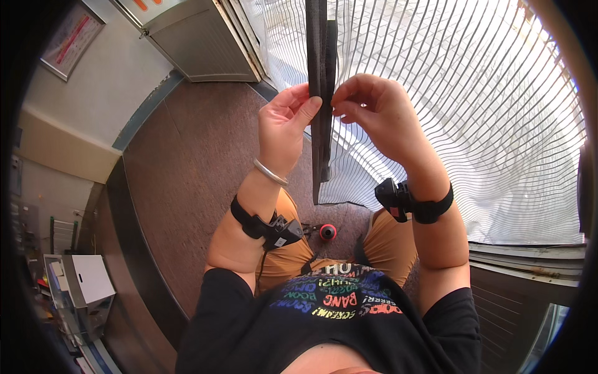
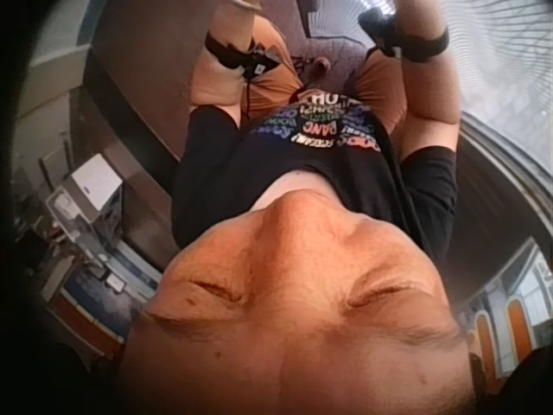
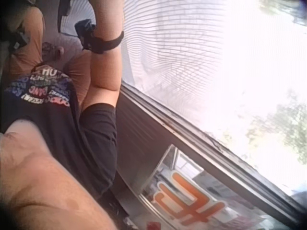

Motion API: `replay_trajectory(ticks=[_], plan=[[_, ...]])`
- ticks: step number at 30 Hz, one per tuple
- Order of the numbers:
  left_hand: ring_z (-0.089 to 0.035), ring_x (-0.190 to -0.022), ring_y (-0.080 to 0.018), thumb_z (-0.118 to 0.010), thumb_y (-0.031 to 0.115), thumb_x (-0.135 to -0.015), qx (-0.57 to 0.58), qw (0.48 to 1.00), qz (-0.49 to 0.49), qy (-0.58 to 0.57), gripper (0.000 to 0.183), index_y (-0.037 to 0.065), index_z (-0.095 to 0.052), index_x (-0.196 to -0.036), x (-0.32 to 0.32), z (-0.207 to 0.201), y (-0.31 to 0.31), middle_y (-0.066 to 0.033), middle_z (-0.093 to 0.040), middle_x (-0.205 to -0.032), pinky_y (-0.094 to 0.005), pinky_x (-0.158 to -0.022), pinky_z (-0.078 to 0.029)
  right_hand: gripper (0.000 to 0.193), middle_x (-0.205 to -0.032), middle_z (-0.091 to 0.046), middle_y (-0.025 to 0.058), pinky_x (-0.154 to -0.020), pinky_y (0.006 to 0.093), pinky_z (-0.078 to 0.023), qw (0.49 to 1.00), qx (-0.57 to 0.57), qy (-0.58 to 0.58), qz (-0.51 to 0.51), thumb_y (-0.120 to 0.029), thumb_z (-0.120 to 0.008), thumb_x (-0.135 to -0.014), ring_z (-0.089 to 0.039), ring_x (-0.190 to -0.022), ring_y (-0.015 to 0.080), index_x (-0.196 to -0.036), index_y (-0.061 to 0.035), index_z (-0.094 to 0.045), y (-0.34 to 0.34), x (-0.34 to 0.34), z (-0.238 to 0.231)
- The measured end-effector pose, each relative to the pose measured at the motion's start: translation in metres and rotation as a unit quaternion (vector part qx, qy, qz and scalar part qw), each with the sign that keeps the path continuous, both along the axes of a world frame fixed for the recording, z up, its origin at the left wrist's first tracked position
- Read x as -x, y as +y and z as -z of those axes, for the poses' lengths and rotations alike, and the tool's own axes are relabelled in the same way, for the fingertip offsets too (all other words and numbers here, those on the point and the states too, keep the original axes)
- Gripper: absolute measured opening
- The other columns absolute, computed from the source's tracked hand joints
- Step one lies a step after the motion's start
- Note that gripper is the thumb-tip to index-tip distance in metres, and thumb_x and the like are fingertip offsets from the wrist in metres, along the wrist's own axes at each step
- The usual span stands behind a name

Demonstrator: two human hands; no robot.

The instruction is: The person threads a flexible magnetic strip into the edge of a mesh screen door by hand while seated.

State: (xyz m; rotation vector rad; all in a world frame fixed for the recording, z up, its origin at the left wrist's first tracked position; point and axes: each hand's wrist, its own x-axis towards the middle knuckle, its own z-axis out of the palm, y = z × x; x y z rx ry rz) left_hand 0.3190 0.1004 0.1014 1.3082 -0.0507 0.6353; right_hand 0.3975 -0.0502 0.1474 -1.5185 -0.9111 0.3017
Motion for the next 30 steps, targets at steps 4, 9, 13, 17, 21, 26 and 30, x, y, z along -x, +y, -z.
replay_trajectory(ticks=[4,9,13,17,21,26,30], plan=[[-0.063,-0.085,-0.0118,-0.064,0.003,-0.085,0.013,1.000,0.001,0.004,0.026,-0.004,-0.061,-0.109,0.003,-0.007,-0.004,-0.0085,-0.067,-0.095,-0.0225,-0.078,-0.052,0.008,-0.079,-0.067,0.0090,-0.060,0.0248,-0.051,0.985,-0.078,-0.087,0.129,-0.001,-0.064,-0.080,-0.064,-0.073,0.0129,-0.087,0.0020,-0.063,0.010,0.004,-0.008],[-0.063,-0.084,-0.0112,-0.065,0.001,-0.084,0.010,1.000,-0.006,-0.006,0.026,-0.004,-0.061,-0.109,0.002,-0.003,0.001,-0.0087,-0.067,-0.095,-0.0216,-0.077,-0.052,0.010,-0.089,-0.062,0.0009,-0.059,0.0245,-0.047,0.873,-0.076,-0.441,0.194,-0.003,-0.065,-0.080,-0.059,-0.082,0.0118,-0.089,-0.0073,-0.065,0.014,-0.007,-0.040],[-0.063,-0.084,-0.0105,-0.065,0.000,-0.083,-0.007,1.000,-0.020,-0.002,0.025,-0.005,-0.062,-0.108,0.005,-0.007,-0.001,-0.0086,-0.067,-0.095,-0.0208,-0.077,-0.051,0.004,-0.092,-0.064,0.0058,-0.089,0.0356,-0.030,0.703,0.036,-0.704,0.092,-0.007,-0.062,-0.080,-0.055,-0.100,0.0193,-0.082,-0.0064,-0.065,0.024,-0.012,-0.085],[-0.063,-0.084,-0.0104,-0.065,-0.003,-0.083,-0.066,0.995,-0.079,-0.003,0.024,-0.007,-0.062,-0.106,0.008,-0.009,-0.010,-0.0089,-0.067,-0.095,-0.0213,-0.077,-0.051,0.008,-0.082,-0.066,0.0075,-0.112,0.0434,-0.018,0.633,0.285,-0.719,-0.050,-0.007,-0.063,-0.079,-0.058,-0.102,0.0221,-0.072,-0.0032,-0.065,0.027,0.013,-0.135],[-0.063,-0.073,-0.0073,-0.068,0.001,-0.081,-0.094,0.986,-0.139,-0.025,0.018,-0.006,-0.065,-0.097,0.004,-0.005,-0.014,-0.0076,-0.069,-0.082,-0.0199,-0.066,-0.052,0.010,-0.070,-0.063,0.0073,-0.088,0.0356,-0.041,0.574,0.448,-0.671,-0.140,-0.005,-0.064,-0.076,-0.062,-0.076,0.0198,-0.068,0.0004,-0.062,0.039,0.042,-0.161],[-0.062,-0.074,-0.0070,-0.069,0.003,-0.081,-0.079,0.992,-0.094,0.033,0.020,-0.007,-0.065,-0.099,0.010,0.016,-0.013,-0.0080,-0.069,-0.084,-0.0201,-0.067,-0.051,0.010,-0.069,-0.063,0.0082,-0.068,0.0305,-0.047,0.547,0.307,-0.767,-0.137,-0.007,-0.063,-0.075,-0.062,-0.069,0.0214,-0.068,-0.0005,-0.063,0.034,0.023,-0.136],[-0.062,-0.079,-0.0090,-0.068,0.002,-0.082,-0.038,0.996,-0.027,0.076,0.021,-0.006,-0.064,-0.101,0.014,0.050,-0.006,-0.0075,-0.068,-0.090,-0.0197,-0.072,-0.050,0.009,-0.069,-0.064,0.0076,-0.066,0.0316,-0.048,0.537,0.327,-0.770,-0.111,-0.009,-0.063,-0.074,-0.064,-0.069,0.0225,-0.067,-0.0037,-0.064,0.044,0.019,-0.123]])
